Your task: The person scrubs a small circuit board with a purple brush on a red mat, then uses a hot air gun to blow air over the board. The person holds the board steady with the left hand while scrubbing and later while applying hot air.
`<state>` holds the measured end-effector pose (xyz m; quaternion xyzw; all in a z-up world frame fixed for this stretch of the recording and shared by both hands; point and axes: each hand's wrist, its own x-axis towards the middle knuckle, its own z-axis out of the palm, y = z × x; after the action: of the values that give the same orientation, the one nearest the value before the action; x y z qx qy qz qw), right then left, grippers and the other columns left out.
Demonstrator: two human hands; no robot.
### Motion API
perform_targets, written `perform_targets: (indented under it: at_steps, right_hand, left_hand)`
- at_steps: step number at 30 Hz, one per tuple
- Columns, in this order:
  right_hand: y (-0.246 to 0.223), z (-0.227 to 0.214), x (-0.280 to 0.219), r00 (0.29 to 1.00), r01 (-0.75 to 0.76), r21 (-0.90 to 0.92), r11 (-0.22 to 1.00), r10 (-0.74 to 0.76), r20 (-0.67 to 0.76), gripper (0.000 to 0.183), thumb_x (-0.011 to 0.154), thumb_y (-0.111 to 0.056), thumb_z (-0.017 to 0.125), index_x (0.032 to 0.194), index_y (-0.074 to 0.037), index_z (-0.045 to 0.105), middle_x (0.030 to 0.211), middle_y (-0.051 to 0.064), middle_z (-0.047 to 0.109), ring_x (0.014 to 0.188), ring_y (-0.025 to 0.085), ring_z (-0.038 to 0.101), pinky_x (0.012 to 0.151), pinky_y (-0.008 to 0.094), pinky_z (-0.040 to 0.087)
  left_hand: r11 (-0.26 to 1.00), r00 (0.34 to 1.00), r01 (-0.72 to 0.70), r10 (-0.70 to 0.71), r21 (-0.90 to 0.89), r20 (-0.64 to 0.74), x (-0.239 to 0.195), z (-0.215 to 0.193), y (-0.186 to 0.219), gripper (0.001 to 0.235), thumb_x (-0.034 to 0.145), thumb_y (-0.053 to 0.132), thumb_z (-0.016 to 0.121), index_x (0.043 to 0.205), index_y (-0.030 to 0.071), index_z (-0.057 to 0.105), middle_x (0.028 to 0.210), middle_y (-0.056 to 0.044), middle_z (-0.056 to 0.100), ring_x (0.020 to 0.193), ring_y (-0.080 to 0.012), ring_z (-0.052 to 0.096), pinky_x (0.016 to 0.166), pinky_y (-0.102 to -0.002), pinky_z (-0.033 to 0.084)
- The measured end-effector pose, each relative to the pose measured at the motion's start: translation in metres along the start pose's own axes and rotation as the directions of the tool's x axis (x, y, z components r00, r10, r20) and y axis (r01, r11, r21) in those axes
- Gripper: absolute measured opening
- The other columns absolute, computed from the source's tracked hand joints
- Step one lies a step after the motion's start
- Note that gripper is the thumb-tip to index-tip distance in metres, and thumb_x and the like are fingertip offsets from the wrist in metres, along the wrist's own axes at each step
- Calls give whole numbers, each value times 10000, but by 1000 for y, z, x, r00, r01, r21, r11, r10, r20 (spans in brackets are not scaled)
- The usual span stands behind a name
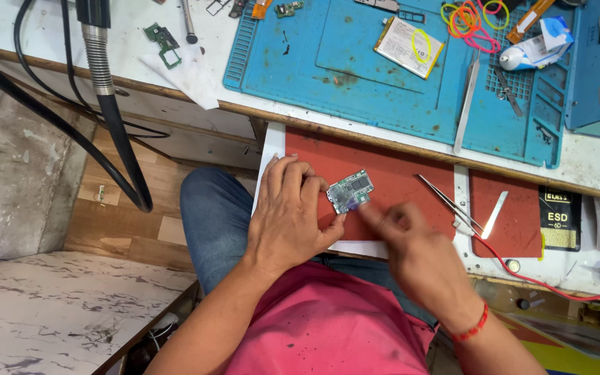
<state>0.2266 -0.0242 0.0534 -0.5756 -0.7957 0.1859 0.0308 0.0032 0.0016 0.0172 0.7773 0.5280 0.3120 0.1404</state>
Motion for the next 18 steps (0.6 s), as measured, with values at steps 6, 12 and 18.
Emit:
perform_targets:
  at_steps: [6, 12, 18]
  right_hand:
    - [-7, -6, 6, 998, 57, 66, 996, -59, 24, 563, 840, -43, 588, 1360, -254, 635, 1019, 93, 643, 637, 328, 678, 552, 465, 544]
    - [-5, -7, 7, 996, 21, 72, 997, -27, 80, 541, 859, -58, 583, 1358, -262, 637, 1043, 101, 648, 680, 339, 689, 545, 468, 546]
    - [2, -5, 4, 997, 71, 65, 995, -73, 29, 575, 832, -47, 593, 1369, -246, 630, 1054, 110, 648, 694, 351, 687, 587, 476, 540]
  left_hand:
    - [1000, 1000, -5, 5, -2, -13, -2, 1, -1, 487, 725, 329, 819, 1044, 8, 639, 1174, -191, 529, 1271, -411, 457, 1142, -550, 346]
    - [1000, 1000, 6, -7, -11, -7, -1, -4, 0, 573, 695, 410, 840, 1047, -8, 667, 1172, -199, 547, 1235, -424, 456, 1114, -565, 340]
    - [997, 996, -66, 68, 28, -63, -1, -2, -1, 464, 813, 410, 815, 1066, 35, 713, 1134, -105, 620, 1241, -349, 512, 1127, -556, 359]
